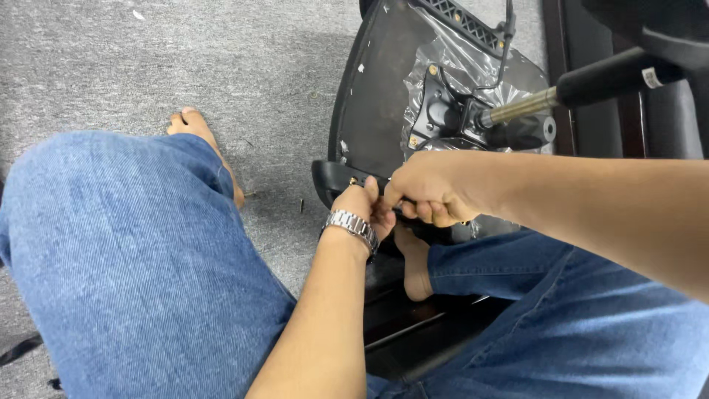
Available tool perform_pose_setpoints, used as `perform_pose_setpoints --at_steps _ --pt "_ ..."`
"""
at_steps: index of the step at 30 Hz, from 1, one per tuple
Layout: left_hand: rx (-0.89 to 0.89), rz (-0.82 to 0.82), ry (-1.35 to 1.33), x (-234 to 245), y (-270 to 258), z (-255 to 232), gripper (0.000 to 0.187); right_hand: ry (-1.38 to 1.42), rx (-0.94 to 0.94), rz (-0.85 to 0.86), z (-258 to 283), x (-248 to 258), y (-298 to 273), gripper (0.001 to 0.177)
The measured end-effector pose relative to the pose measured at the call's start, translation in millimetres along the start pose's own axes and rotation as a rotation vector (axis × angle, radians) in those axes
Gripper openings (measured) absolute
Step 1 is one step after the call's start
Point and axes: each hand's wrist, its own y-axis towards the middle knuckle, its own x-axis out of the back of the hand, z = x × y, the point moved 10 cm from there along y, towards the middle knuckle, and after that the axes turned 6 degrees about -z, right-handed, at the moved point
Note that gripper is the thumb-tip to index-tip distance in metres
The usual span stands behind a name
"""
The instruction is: The person sits on the floor and uses a screwdriver to tighten screws on the underside of an office chair base. They systematically work around the base, securing the plastic footrest to the metal frame.
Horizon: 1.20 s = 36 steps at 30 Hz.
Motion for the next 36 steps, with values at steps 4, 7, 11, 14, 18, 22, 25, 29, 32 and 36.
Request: perform_pose_setpoints --at_steps 4,7,11,14,18,22,25,29,32,36 --pt "0.094 0.023 -0.311 -1 10 4 0.023 -0.392 0.101 -0.110 20 4 -10 0.036" --pt "0.114 0.066 -0.387 -5 22 6 0.017 -0.704 0.208 -0.202 38 5 -19 0.044" --pt "0.104 0.100 -0.343 -4 27 12 0.016 -0.969 0.372 -0.261 58 -8 -34 0.046" --pt "0.182 0.046 -0.577 -8 21 18 0.008 -1.275 0.572 -0.310 69 -21 -51 0.028" --pt "0.101 0.043 -0.343 -6 10 8 0.021 -1.144 0.483 -0.299 66 -25 -43 0.028" --pt "0.056 0.079 -0.166 -8 18 15 0.035 -0.279 0.376 -0.164 28 -13 -21 0.029" --pt "0.032 0.042 -0.152 -4 20 18 0.031 0.337 0.152 0.006 -2 -20 -13 0.020" --pt "0.044 0.081 -0.324 -10 14 19 0.021 0.077 0.036 0.008 -9 -15 -14 0.020" --pt "0.154 -0.014 -0.305 -8 11 30 0.028 -0.072 0.043 -0.147 7 12 -17 0.022" --pt "0.179 0.021 -0.351 -14 8 32 0.027 -0.308 0.211 -0.205 40 17 -30 0.044"
